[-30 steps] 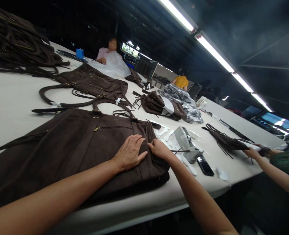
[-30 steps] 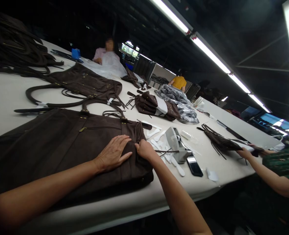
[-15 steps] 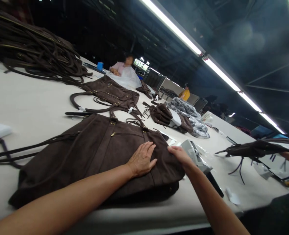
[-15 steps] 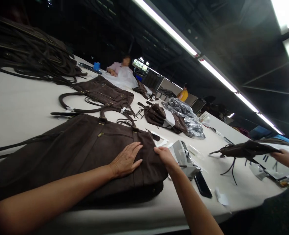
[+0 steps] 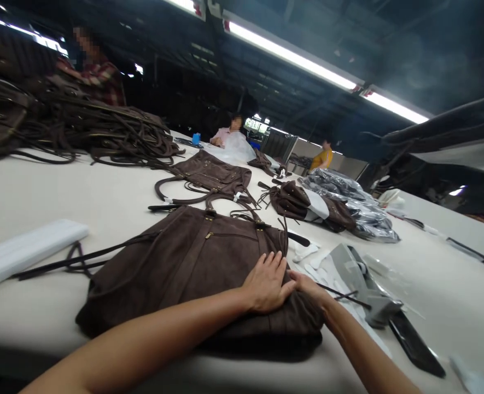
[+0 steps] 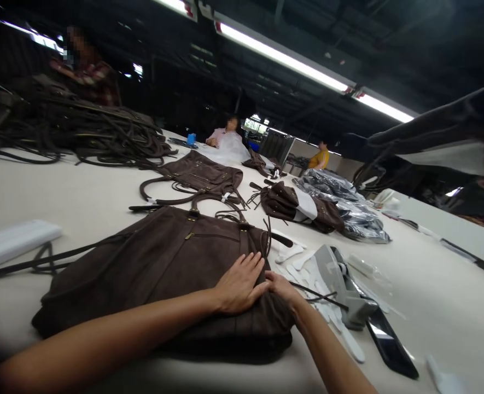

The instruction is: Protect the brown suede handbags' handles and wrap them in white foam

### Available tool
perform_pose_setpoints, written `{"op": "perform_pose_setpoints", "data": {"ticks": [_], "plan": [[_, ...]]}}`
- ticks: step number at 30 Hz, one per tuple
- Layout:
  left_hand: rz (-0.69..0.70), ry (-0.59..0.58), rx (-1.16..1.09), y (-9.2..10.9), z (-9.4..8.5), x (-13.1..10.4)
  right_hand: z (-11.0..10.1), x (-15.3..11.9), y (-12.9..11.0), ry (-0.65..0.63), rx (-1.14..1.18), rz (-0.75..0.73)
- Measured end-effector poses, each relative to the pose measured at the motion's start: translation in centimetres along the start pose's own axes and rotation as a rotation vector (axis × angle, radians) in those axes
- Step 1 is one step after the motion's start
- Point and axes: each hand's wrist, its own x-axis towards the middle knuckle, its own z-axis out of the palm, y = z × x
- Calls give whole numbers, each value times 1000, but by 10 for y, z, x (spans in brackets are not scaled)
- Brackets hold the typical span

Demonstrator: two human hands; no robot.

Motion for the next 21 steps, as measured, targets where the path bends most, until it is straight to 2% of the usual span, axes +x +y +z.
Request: {"op": "perform_pose_setpoints", "data": {"ticks": [6, 11, 13, 17, 19, 21], "plan": [[159, -23, 135, -5, -1, -8, -2, 7, -10, 101, -340, -21], [179, -81, 142, -5, -4, -6, -14, -17, -14, 233, -544, 26], [178, -83, 143, -4, -5, -6, -18, -37, -18, 210, -517, -5], [178, -104, 151, -4, -7, -6, -16, -77, -28, 105, -246, -71], [173, -103, 163, -3, -6, -6, -9, -89, -29, 178, -250, -83], [171, -91, 187, -2, -5, -6, 3, -96, -26, 311, -299, -120]]}}
